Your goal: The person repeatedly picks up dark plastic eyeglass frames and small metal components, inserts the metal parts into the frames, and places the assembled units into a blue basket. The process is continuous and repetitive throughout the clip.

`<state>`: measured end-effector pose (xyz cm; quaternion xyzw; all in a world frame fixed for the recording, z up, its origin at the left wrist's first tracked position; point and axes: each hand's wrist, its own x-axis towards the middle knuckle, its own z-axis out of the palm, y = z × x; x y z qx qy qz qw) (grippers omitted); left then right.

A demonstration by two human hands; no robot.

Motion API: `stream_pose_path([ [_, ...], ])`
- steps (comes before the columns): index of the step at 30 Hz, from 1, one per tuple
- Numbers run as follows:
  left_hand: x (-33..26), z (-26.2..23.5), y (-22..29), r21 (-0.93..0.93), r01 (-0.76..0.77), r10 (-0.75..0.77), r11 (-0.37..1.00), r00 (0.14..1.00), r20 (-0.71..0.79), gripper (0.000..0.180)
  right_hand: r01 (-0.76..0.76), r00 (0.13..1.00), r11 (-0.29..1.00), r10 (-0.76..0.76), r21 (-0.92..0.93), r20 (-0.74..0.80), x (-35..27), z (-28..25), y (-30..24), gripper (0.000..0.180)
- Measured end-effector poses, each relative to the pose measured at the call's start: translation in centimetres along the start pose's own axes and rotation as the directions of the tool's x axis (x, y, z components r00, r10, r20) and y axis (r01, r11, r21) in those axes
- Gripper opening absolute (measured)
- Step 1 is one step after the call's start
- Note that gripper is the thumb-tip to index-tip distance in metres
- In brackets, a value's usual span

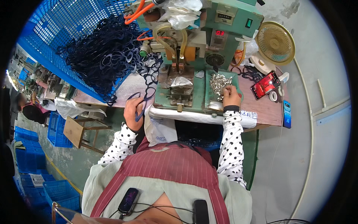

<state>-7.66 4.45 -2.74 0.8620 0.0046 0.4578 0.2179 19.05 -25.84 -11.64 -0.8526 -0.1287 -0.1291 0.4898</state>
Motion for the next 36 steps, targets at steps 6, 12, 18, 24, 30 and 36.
stream_pose_path([
  [6, 5.9, 2.5, 3.6, -0.408, -0.434, 0.569, 0.803, 0.763, 0.308, 0.039, -0.029, 1.0, 0.999, 0.028, 0.036, 0.007, -0.5, 0.3, -1.2, 0.014],
  [12, 7.9, 6.0, 4.1, -0.542, -0.476, 0.683, 0.692, 0.675, 0.279, 0.037, -0.036, 0.999, 0.999, 0.036, -0.037, 0.016, -1.2, -0.9, -2.1, 0.016],
  [18, 7.7, 6.6, 4.3, -0.5, -0.465, 0.641, 0.73, 0.719, 0.267, 0.041, 0.227, 0.955, 0.853, -0.291, -0.47, -0.066, -1.4, -1.4, -4.7, 0.011],
  [24, 7.5, 6.6, 4.1, -0.559, -0.424, 0.622, 0.713, 0.751, 0.223, 0.04, 0.144, 0.983, 0.937, -0.172, -0.318, -0.062, -0.9, -1.6, -3.0, 0.011],
  [30, 7.3, 6.7, 4.3, -0.554, -0.411, 0.605, 0.723, 0.764, 0.223, 0.042, 0.101, 0.984, 0.949, -0.139, -0.297, -0.11, -0.6, -1.1, -2.5, 0.012],
  [36, 7.1, 4.9, 4.2, -0.437, -0.456, 0.601, 0.775, 0.745, 0.29, 0.044, 0.21, 0.939, 0.907, -0.291, -0.365, -0.182, -0.7, -1.0, -2.2, 0.009],
])
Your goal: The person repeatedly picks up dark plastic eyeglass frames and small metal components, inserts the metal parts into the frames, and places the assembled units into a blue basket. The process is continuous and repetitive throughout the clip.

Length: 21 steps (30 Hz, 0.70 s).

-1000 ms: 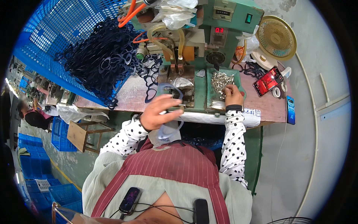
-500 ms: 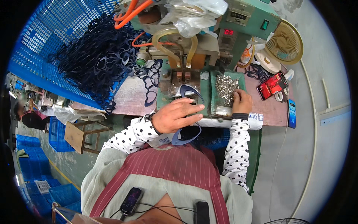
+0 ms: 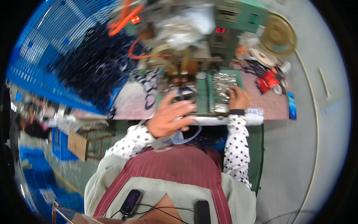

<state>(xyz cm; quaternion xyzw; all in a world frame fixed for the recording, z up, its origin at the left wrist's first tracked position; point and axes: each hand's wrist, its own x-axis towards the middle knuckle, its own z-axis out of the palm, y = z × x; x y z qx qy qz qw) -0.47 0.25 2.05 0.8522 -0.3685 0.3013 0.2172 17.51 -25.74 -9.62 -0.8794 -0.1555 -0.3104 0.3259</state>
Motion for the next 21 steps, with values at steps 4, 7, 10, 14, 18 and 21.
stream_pose_path([
  [4, -10.0, 0.1, -3.8, 0.19, 0.586, -0.501, 0.788, 0.788, -0.356, 0.029, -0.045, 0.999, 0.999, 0.045, 0.002, 0.012, -0.1, -0.1, -1.9, 0.009],
  [7, -18.1, 1.5, -7.4, 0.298, 0.729, -0.721, 0.616, 0.675, -0.161, 0.038, -0.064, 0.996, 0.998, 0.063, 0.02, 0.065, 0.4, -0.7, -2.8, 0.008],
  [10, -16.6, 1.6, -5.9, 0.376, 0.715, -0.765, 0.589, 0.644, -0.027, 0.034, -0.059, 0.998, 0.998, 0.058, 0.038, 0.015, 0.2, -0.8, -2.7, 0.007],
  [14, -16.1, 1.9, -6.8, 0.362, 0.683, -0.713, 0.635, 0.698, -0.065, 0.024, -0.025, 1.0, 1.0, 0.025, 0.015, 0.001, 0.0, -0.5, -2.5, 0.009],
  [18, -15.1, -0.3, -8.1, 0.05, 0.816, -0.771, 0.576, 0.563, -0.298, 0.019, 0.011, 1.0, 0.999, -0.011, -0.04, 0.013, -0.1, -0.3, -2.5, 0.013],
  [21, -13.2, -1.7, -9.8, -0.26, 0.797, -0.794, 0.546, 0.392, -0.464, 0.017, -0.035, 0.999, 0.999, 0.035, -0.026, 0.024, 0.4, -0.5, -4.0, 0.015],
])
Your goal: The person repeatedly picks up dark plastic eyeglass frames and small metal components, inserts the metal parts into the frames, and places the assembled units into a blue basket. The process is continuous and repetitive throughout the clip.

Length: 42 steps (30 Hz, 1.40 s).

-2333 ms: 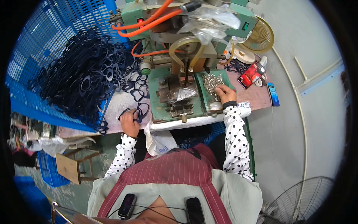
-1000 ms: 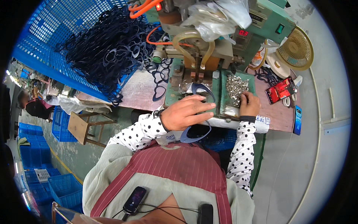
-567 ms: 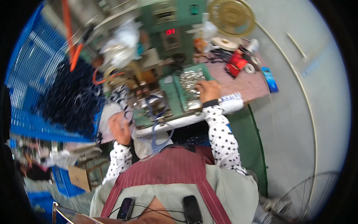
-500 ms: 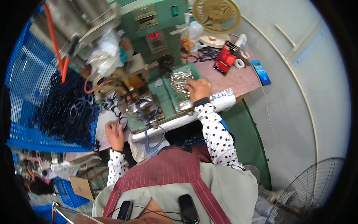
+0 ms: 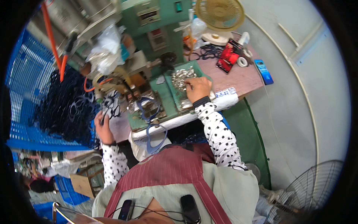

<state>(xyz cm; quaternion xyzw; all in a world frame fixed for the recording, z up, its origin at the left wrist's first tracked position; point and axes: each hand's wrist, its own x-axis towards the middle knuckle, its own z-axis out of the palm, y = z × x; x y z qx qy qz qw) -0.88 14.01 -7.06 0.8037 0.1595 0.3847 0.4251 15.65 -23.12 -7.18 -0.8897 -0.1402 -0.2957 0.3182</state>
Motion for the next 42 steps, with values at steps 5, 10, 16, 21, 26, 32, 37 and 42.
stream_pose_path([
  [5, 1.4, 4.5, -3.5, -0.159, 0.134, -0.141, 0.978, 0.989, -0.034, 0.016, -0.218, 0.971, 0.83, 0.129, 0.513, 0.203, 2.0, -2.3, -6.3, 0.012],
  [10, 1.6, 6.9, -6.9, -0.164, 0.16, -0.174, 0.973, 0.982, -0.076, 0.019, -0.306, 0.916, 0.679, 0.019, 0.667, 0.4, 2.6, -4.7, -12.0, 0.028],
  [16, 1.6, 5.9, 1.2, -0.34, 0.072, -0.082, 0.938, 0.996, -0.016, 0.021, -0.235, 0.906, 0.739, -0.069, 0.632, 0.417, 2.6, -4.7, -13.7, 0.035],
  [21, 0.3, 3.6, 6.9, -0.101, -0.159, 0.161, 0.982, 0.987, 0.013, 0.021, -0.239, 0.9, 0.767, -0.055, 0.595, 0.433, 2.9, -4.4, -14.2, 0.039],
  [26, -0.6, 2.4, 11.5, 0.061, -0.48, 0.479, 0.875, 0.877, 0.029, 0.024, -0.356, 0.883, 0.676, 0.017, 0.646, 0.468, 3.5, -3.2, -14.8, 0.049],
  [32, -2.1, 3.6, 14.8, -0.238, -0.796, 0.827, 0.557, 0.506, 0.244, 0.037, -0.375, 0.904, 0.554, 0.039, 0.743, 0.427, 2.7, -2.6, -14.6, 0.054],
  [37, -2.8, 6.3, 15.4, -0.393, -0.769, 0.857, 0.504, 0.39, 0.337, 0.042, -0.072, 0.997, 0.902, 0.047, 0.426, 0.069, 3.5, -1.1, -5.5, 0.042],
  [42, -2.6, 6.7, 14.6, -0.428, -0.744, 0.853, 0.513, 0.389, 0.348, 0.044, -0.149, 0.982, 0.978, 0.129, 0.145, 0.137, 0.7, 0.2, 3.2, 0.031],
])
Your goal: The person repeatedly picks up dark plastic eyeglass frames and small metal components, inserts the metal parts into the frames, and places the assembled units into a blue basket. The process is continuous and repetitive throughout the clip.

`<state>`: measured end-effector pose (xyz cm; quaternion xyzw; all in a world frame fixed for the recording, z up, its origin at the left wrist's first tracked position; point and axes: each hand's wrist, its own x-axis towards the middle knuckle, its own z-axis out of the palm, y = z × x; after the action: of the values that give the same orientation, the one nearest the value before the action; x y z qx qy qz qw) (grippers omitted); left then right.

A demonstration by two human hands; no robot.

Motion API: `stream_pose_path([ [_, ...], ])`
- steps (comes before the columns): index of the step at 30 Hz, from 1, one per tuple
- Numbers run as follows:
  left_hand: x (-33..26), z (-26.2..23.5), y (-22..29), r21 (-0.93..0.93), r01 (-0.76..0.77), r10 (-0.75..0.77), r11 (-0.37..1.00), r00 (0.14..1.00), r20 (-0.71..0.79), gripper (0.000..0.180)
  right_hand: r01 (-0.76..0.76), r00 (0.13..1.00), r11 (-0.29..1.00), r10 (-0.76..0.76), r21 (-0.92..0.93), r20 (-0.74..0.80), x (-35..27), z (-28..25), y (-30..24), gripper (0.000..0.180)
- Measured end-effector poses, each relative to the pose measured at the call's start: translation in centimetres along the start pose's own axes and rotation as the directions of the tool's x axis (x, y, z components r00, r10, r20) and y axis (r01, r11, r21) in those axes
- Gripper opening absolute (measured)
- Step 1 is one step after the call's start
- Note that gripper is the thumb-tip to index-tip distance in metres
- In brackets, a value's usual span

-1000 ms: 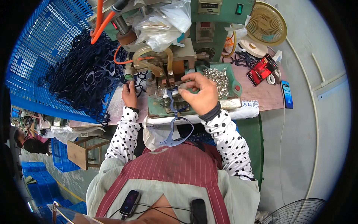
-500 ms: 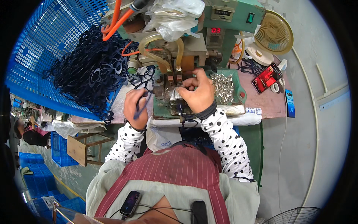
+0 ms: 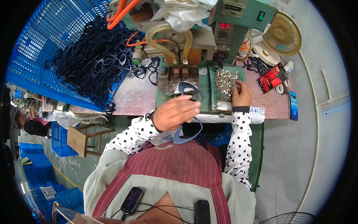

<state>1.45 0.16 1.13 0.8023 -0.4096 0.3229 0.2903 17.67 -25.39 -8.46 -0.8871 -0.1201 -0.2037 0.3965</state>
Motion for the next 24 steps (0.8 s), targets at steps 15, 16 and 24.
stream_pose_path([
  [15, -2.9, -2.4, -2.0, 0.336, 0.021, -0.001, 0.942, 0.998, -0.059, 0.042, 0.231, 0.971, 0.959, -0.238, -0.163, -0.025, -0.9, 0.0, -0.7, 0.012],
  [16, -4.4, -3.3, -4.2, 0.386, 0.114, -0.055, 0.915, 0.985, -0.162, 0.031, 0.225, 0.971, 0.962, -0.234, -0.156, -0.041, -0.8, 0.0, -0.9, 0.012],
  [24, -10.6, -4.5, -18.8, 0.508, 0.861, -0.895, 0.001, 0.228, -0.384, 0.032, 0.204, 0.971, 0.959, -0.224, -0.195, -0.085, -0.8, 0.2, -1.1, 0.011],
])
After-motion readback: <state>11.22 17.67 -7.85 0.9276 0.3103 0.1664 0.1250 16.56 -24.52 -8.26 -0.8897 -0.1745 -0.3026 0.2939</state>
